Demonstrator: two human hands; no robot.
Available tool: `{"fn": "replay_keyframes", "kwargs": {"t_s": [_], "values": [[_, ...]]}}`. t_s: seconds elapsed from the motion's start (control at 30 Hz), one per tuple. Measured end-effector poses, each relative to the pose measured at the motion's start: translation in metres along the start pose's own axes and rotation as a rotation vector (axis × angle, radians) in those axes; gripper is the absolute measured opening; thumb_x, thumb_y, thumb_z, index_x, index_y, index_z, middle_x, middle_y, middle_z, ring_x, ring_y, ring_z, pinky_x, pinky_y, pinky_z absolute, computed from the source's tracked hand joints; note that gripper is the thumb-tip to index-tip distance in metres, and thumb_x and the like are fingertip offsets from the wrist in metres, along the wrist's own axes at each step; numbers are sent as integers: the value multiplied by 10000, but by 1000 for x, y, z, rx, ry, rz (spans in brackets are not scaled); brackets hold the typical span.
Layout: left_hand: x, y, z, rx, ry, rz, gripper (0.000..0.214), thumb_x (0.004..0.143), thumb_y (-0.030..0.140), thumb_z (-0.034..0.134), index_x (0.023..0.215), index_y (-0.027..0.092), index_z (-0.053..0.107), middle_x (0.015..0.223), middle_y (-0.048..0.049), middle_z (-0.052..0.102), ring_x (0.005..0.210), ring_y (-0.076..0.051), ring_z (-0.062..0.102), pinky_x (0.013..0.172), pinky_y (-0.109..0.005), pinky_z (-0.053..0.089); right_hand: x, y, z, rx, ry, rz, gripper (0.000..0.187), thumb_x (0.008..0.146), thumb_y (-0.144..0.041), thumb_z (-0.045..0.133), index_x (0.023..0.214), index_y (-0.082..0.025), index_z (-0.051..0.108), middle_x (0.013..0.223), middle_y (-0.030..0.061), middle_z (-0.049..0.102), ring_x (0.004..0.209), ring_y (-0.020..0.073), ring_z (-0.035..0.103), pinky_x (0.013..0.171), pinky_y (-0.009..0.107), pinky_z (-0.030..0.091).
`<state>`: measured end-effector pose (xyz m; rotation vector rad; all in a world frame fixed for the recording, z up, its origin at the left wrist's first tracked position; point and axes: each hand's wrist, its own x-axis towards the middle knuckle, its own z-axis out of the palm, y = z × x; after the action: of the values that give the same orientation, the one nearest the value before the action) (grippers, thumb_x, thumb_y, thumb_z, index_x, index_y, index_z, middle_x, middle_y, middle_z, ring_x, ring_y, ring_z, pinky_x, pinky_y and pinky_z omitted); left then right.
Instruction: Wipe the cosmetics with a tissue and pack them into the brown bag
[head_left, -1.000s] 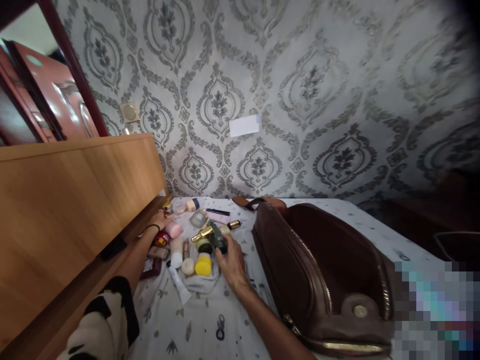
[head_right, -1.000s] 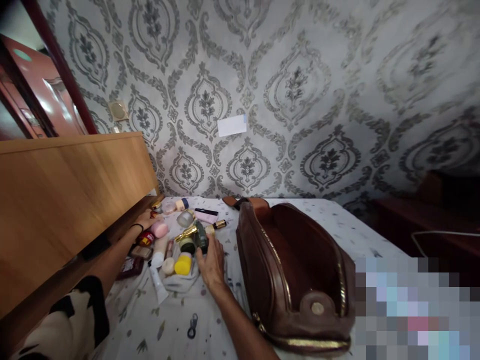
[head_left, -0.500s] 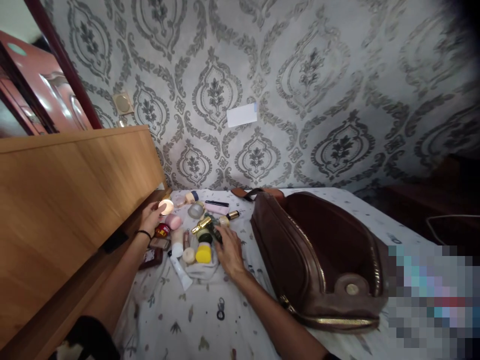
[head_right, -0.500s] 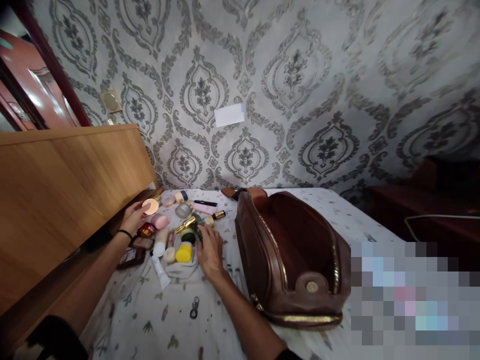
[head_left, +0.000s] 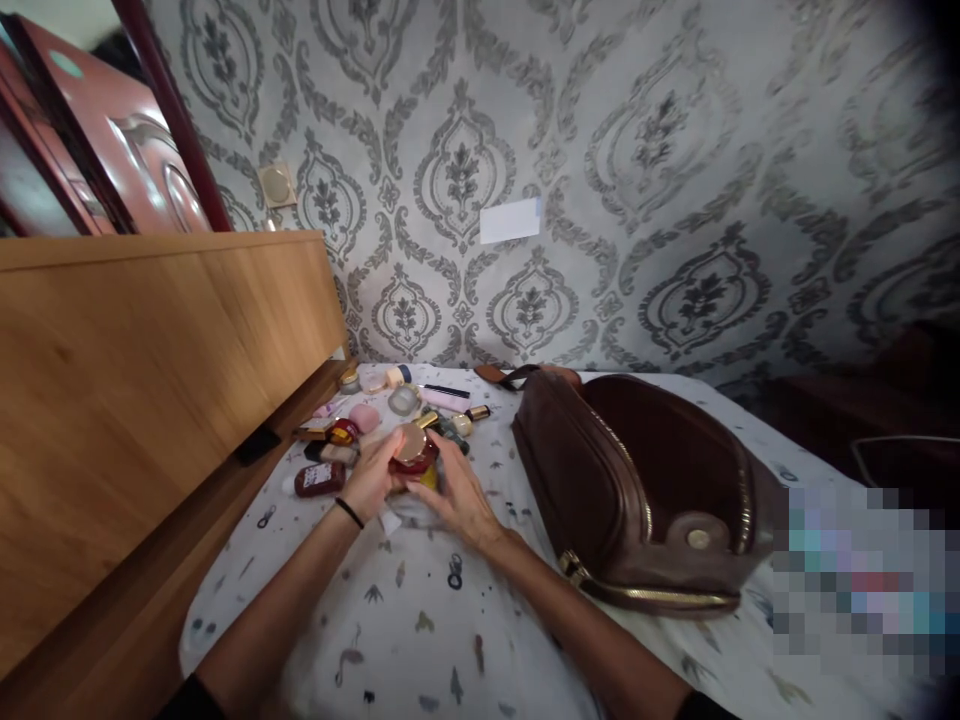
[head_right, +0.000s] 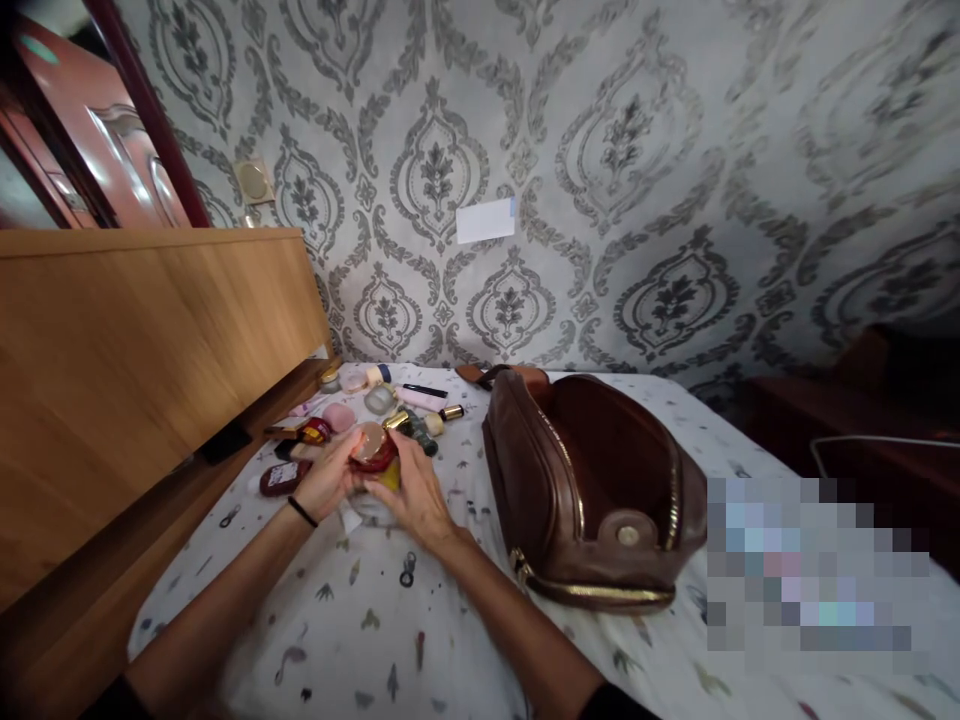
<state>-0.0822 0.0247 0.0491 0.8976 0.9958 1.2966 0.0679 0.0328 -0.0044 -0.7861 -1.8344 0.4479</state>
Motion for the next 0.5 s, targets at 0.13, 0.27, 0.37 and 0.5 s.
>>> {"fn": "replay_keyframes", "kwargs": {"t_s": [0.13, 0.27, 0.37, 0.5], "values": [[-9, -6, 5, 97, -126, 43, 511, 802, 600, 631, 1013, 136, 654, 866, -88, 720, 728, -198, 689, 579, -284, 572, -6, -12, -2, 238, 88, 221, 629, 752, -427, 744, 1287, -205, 499, 1214, 110, 637, 1112, 280, 613, 973, 443, 495], [-11, -7, -9, 428, -130, 202, 447, 851, 596, 550, 1015, 186, 620, 761, -46, 674, 658, -200, 651, 582, -306, 533, -13, -11, -5, 463, 201, 397, 572, 665, -379, 797, 1145, -200, 542, 1108, 90, 680, 982, 250, 663, 898, 420, 535], [-18, -10, -20, 1019, -149, 491, 263, 873, 460, 580, 810, 207, 615, 735, -33, 634, 722, -204, 611, 678, -314, 487, -18, -3, -8, 515, 267, 512, 572, 605, -339, 813, 1089, -190, 548, 1071, 92, 688, 943, 241, 675, 880, 407, 540], [-27, -26, -24, 1535, -222, 743, 199, 862, 397, 627, 886, 200, 619, 898, -70, 667, 901, -255, 583, 789, -368, 445, -20, 5, -9, 453, 290, 598, 560, 580, -295, 796, 1076, -196, 555, 1007, 72, 699, 912, 238, 672, 867, 410, 538]]}}
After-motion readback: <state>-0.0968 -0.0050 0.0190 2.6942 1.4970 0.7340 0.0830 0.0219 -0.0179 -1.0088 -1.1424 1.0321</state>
